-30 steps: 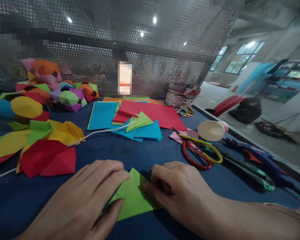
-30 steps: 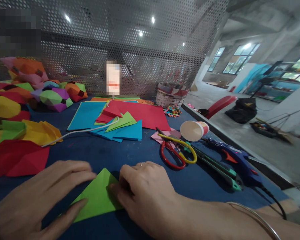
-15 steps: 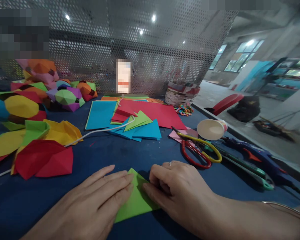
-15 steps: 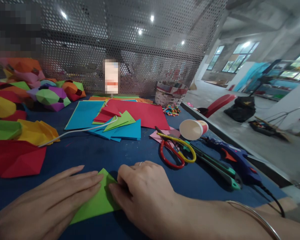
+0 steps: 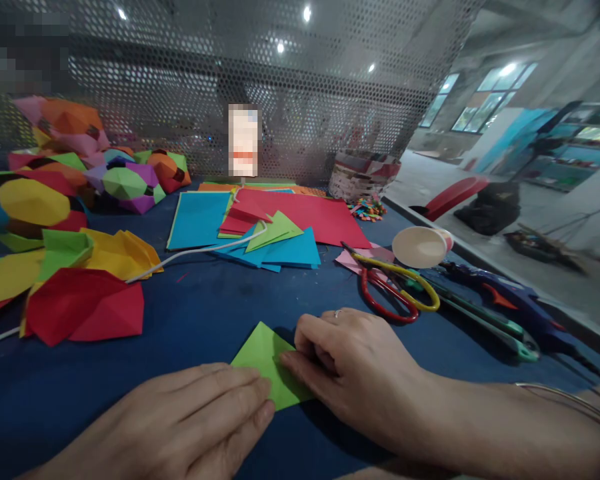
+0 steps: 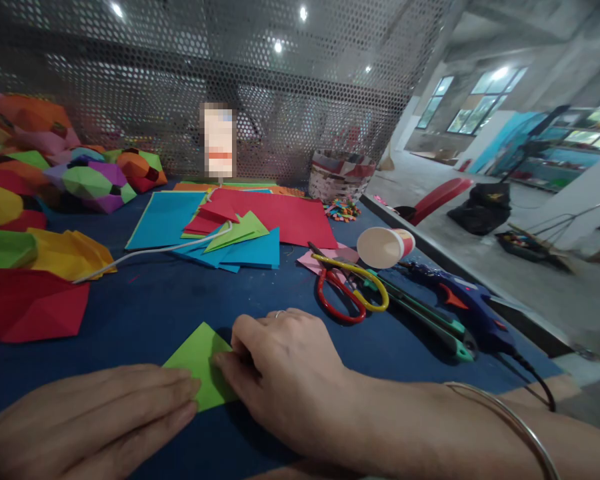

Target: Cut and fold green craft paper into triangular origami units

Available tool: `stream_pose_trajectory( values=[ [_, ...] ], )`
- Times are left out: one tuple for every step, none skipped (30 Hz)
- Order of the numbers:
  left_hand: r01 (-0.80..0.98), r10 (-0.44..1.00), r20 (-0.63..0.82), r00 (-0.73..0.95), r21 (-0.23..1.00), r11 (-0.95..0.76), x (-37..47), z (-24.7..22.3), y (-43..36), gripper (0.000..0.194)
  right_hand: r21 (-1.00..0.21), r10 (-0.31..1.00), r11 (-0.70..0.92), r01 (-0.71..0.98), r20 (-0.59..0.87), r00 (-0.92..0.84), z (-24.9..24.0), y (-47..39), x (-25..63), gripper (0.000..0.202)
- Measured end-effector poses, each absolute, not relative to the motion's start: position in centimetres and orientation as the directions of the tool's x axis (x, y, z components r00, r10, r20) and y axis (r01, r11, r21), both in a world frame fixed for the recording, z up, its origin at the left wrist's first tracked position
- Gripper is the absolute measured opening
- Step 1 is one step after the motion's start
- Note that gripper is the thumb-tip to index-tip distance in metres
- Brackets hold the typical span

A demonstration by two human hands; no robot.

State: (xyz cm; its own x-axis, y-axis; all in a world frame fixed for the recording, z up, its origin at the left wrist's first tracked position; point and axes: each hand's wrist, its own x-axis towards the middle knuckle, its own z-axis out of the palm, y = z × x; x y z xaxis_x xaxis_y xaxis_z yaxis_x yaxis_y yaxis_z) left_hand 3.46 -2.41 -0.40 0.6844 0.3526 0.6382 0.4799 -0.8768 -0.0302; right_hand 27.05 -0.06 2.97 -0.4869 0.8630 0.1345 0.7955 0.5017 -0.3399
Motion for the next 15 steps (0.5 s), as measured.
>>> stream_pose_trajectory(
  values=[
    [0.475, 0.356, 0.636, 0.685, -0.019, -0.88, 3.5, -0.4, -2.4, 0.029, -0.341, 0.867, 0.494, 0.8, 0.121, -0.484, 3.1, -0.2, 27.0, 0.019],
    [0.47, 0.357, 0.632, 0.688, -0.013, -0.883, 3.5, -0.3, -2.4, 0.028, -0.344, 0.87, 0.486, 0.803, 0.107, -0.481, 3.3, -0.3, 26.9, 0.018],
    [0.465, 0.36, 0.621, 0.696, -0.008, -0.885, 3.4, -0.3, -2.4, 0.028, -0.35, 0.874, 0.477, 0.806, 0.095, -0.477, 3.5, -0.4, 26.8, 0.018],
    [0.464, 0.365, 0.608, 0.705, -0.006, -0.886, 3.3, -0.3, -2.4, 0.029, -0.36, 0.877, 0.47, 0.806, 0.082, -0.474, 3.6, -0.5, 26.8, 0.02],
    [0.465, 0.367, 0.601, 0.71, -0.008, -0.885, 3.2, -0.3, -2.4, 0.03, -0.37, 0.878, 0.464, 0.805, 0.074, -0.472, 3.8, -0.6, 26.7, 0.024],
    [0.465, 0.365, 0.6, 0.712, -0.013, -0.885, 3.1, -0.3, -2.4, 0.03, -0.38, 0.879, 0.46, 0.802, 0.068, -0.472, 3.9, -0.7, 26.6, 0.027],
    [0.466, 0.362, 0.603, 0.711, -0.019, -0.885, 3.0, -0.4, -2.4, 0.031, -0.39, 0.879, 0.458, 0.799, 0.065, -0.472, 4.0, -0.8, 26.6, 0.03],
    [0.467, 0.358, 0.606, 0.71, -0.025, -0.884, 3.0, -0.4, -2.3, 0.031, -0.398, 0.878, 0.457, 0.795, 0.061, -0.474, 4.1, -0.8, 26.6, 0.032],
    [0.464, 0.349, 0.612, 0.71, -0.034, -0.885, 3.0, -0.4, -2.2, 0.032, -0.404, 0.878, 0.456, 0.793, 0.06, -0.474, 4.1, -0.8, 26.7, 0.034],
    [0.454, 0.335, 0.615, 0.714, -0.043, -0.89, 3.0, -0.4, -2.1, 0.033, -0.408, 0.88, 0.452, 0.793, 0.059, -0.471, 4.1, -0.8, 26.8, 0.036],
    [0.447, 0.33, 0.612, 0.718, -0.043, -0.894, 3.1, -0.4, -2.0, 0.033, -0.413, 0.884, 0.444, 0.795, 0.058, -0.464, 4.2, -0.8, 26.9, 0.039],
    [0.438, 0.326, 0.609, 0.723, -0.04, -0.898, 3.1, -0.4, -1.9, 0.032, -0.419, 0.889, 0.435, 0.797, 0.058, -0.454, 4.2, -0.7, 27.1, 0.041],
    [0.432, 0.324, 0.608, 0.725, -0.035, -0.901, 3.1, -0.4, -1.8, 0.031, -0.427, 0.893, 0.427, 0.797, 0.059, -0.447, 4.2, -0.7, 27.3, 0.042],
    [0.426, 0.323, 0.602, 0.73, -0.031, -0.904, 3.0, -0.4, -1.8, 0.031, -0.436, 0.895, 0.421, 0.796, 0.059, -0.441, 4.3, -0.7, 27.6, 0.044],
    [0.425, 0.327, 0.596, 0.733, -0.026, -0.905, 2.8, -0.4, -1.9, 0.031, -0.447, 0.897, 0.415, 0.792, 0.056, -0.438, 4.3, -0.7, 27.9, 0.046]
  ],
)
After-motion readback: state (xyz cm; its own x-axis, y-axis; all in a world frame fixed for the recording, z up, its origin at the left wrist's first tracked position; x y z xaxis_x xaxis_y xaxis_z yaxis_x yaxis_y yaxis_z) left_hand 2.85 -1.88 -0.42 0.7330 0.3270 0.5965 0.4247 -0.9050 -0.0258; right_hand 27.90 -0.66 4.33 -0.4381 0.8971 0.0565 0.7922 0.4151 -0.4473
